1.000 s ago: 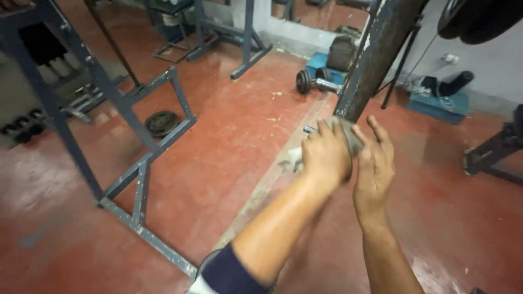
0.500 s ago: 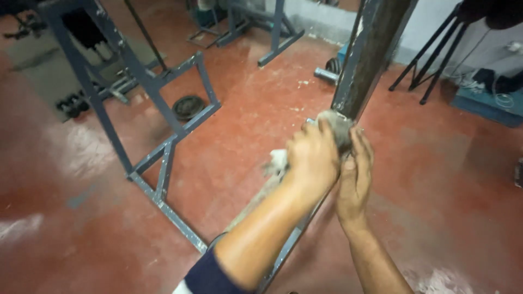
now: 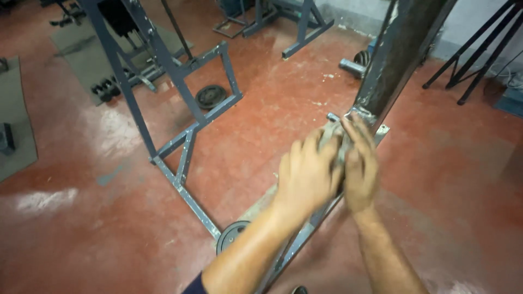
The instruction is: Cleaning and wiping down various metal parts and weight plates on a gym power rack using a cloth.
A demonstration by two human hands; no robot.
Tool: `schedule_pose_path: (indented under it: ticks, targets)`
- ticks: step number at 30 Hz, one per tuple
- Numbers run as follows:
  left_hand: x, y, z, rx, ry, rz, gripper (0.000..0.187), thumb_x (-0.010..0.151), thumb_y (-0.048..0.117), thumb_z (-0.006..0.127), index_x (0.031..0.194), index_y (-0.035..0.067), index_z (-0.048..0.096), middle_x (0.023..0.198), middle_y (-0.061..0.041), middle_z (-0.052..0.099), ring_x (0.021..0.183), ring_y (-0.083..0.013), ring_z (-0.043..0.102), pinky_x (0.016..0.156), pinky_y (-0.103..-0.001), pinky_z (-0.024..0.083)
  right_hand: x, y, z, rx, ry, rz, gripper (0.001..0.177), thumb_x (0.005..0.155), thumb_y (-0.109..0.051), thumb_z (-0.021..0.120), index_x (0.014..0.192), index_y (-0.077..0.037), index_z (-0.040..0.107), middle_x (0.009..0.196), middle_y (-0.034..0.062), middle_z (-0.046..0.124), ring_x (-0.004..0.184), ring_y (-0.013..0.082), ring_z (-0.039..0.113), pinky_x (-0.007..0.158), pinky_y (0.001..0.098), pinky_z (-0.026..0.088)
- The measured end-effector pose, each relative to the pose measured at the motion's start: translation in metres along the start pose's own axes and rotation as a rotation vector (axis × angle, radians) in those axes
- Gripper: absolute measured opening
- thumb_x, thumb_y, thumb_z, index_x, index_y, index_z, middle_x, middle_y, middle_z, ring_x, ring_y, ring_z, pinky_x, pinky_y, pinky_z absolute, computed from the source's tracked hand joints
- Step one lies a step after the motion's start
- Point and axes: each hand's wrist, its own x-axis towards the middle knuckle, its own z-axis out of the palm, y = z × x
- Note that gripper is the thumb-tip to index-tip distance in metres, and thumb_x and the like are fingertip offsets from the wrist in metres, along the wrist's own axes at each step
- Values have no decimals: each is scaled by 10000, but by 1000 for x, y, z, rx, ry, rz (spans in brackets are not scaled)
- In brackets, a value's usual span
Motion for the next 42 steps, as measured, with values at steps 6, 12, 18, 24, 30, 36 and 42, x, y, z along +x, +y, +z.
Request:
schedule_pose_path:
  ticks: [6,12,18,24,30,36,42]
  targets:
    - [31,-49,21,-498,-574,-461,495,982,301,612,1454,155,567,1364,-179,639,1298,-362,593,1065,-447,477,38,-34,4,-230,-20,-75,444,1104,-362,547,1409,-52,638,1659,238,370,1556,352,360,1275,455,291]
    - [-82,-52,25,-840,15,-247,490,1021,134,581,1483,-8,499,1546,-223,537,1473,-381,506,1226,-451,389,37,-12,23,-84,-156,20,540,1097,-398,459,1489,-38,549,1619,189,455,1534,329,392,1261,425,276]
    - [-81,-44,30,-785,69,-437,502,1028,145,544,1496,-12,457,1465,-232,549,1380,-384,536,1163,-450,406,47,-20,42,-285,-168,61,474,1098,-386,415,1332,-75,686,1427,142,643,1363,306,552,1150,413,373]
    - [-63,-73,33,-784,-11,-287,442,1024,233,578,1411,21,557,1338,-230,639,1247,-362,625,1040,-422,502,41,-12,47,-406,-128,124,424,1091,-370,429,1267,-128,728,1270,101,726,1194,284,655,1020,412,452]
    - [-162,-92,64,-1052,-211,-789,422,1040,363,499,1232,7,622,1061,-193,672,981,-340,665,877,-398,538,44,-18,52,-534,-135,106,404,1085,-382,484,1271,-121,730,1209,102,740,1101,290,680,955,410,497]
    - [-72,-69,31,-898,-1,-326,531,1111,374,431,1419,-50,522,1444,-251,555,1371,-381,519,1169,-430,382,38,-8,48,-377,-28,209,428,1088,-397,487,1317,-115,713,1071,93,724,974,223,669,884,347,509]
    - [-174,-105,75,-1033,-176,-700,507,1074,366,413,1365,-18,568,1279,-189,617,1224,-324,586,1078,-399,428,41,-24,57,-329,22,155,435,1108,-379,481,1302,-53,695,1170,108,728,1082,199,677,947,337,511]
